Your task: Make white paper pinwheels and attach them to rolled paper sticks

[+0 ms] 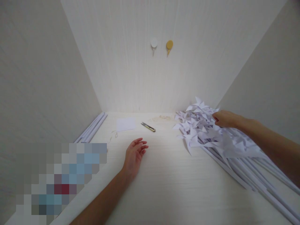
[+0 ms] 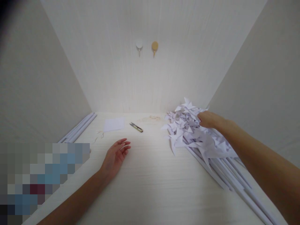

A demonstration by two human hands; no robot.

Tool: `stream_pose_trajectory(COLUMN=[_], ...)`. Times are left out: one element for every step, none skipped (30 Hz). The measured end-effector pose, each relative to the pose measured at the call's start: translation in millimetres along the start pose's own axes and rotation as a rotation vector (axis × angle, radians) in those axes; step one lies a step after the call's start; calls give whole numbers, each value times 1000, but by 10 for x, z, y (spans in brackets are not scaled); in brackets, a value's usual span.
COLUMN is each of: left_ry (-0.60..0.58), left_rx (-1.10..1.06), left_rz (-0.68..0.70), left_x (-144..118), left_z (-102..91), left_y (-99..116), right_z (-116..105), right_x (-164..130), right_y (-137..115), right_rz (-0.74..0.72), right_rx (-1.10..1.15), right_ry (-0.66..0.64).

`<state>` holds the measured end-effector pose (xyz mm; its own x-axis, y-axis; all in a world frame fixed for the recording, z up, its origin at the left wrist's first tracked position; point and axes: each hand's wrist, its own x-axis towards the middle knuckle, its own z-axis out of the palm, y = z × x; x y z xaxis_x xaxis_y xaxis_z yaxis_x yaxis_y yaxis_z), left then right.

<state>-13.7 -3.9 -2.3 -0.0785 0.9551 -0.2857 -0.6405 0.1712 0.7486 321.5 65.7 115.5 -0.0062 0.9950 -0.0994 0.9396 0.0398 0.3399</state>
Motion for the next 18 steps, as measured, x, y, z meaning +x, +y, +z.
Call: stream_pose_trajectory(left_ry=[2, 6, 9, 13, 14, 14, 10, 5, 2, 0, -1, -1, -1, 1, 2, 4, 5, 5], left_rx=[1, 2, 3, 5, 6, 8, 9, 9, 9, 10, 11, 12, 13, 14, 14, 14, 14, 13], left_rz=[-4, -7, -10, -12, -13, -13, -11, -9, -9, -9, -9, -10, -9, -9, -10, -11, -12, -12], left_x=[6, 11, 15, 17, 19, 20, 20, 21, 22, 24, 26, 28, 30, 32, 33, 33, 32, 30], left_z=[0, -1, -3, -5, -7, -10, -12, -14, -16, -18, -19, -20, -20, -20, -19, -18, -17, -16], left_y=[-2, -3, -4, -6, -7, -8, -10, -11, -13, -14, -16, -17, -18, -18, -19, -19, -19, -18], right_z=[36, 71, 103, 133, 159, 182, 201, 218, 231, 241, 247, 250, 251, 249, 246, 243, 241, 241], right_x=[47, 90, 128, 161, 190, 214, 233, 248, 259, 267, 272, 275, 276, 277, 277, 276, 275, 274], right_y=[7, 14, 22, 31, 42, 53, 65, 77, 88, 100, 112, 124, 138, 154, 172, 192, 213, 233], right_rz=[12, 22, 31, 37, 40, 43, 45, 48, 50, 54, 57, 60, 64, 69, 75, 82, 88, 92], right_rx=[-6, -12, -17, -22, -27, -33, -38, -43, -48, -51, -53, -54, -54, -53, -50, -47, -43, -38], right_ry=[-17, -32, -46, -57, -67, -78, -89, -99, -109, -117, -121, -121, -117, -109, -98, -85, -70, -52])
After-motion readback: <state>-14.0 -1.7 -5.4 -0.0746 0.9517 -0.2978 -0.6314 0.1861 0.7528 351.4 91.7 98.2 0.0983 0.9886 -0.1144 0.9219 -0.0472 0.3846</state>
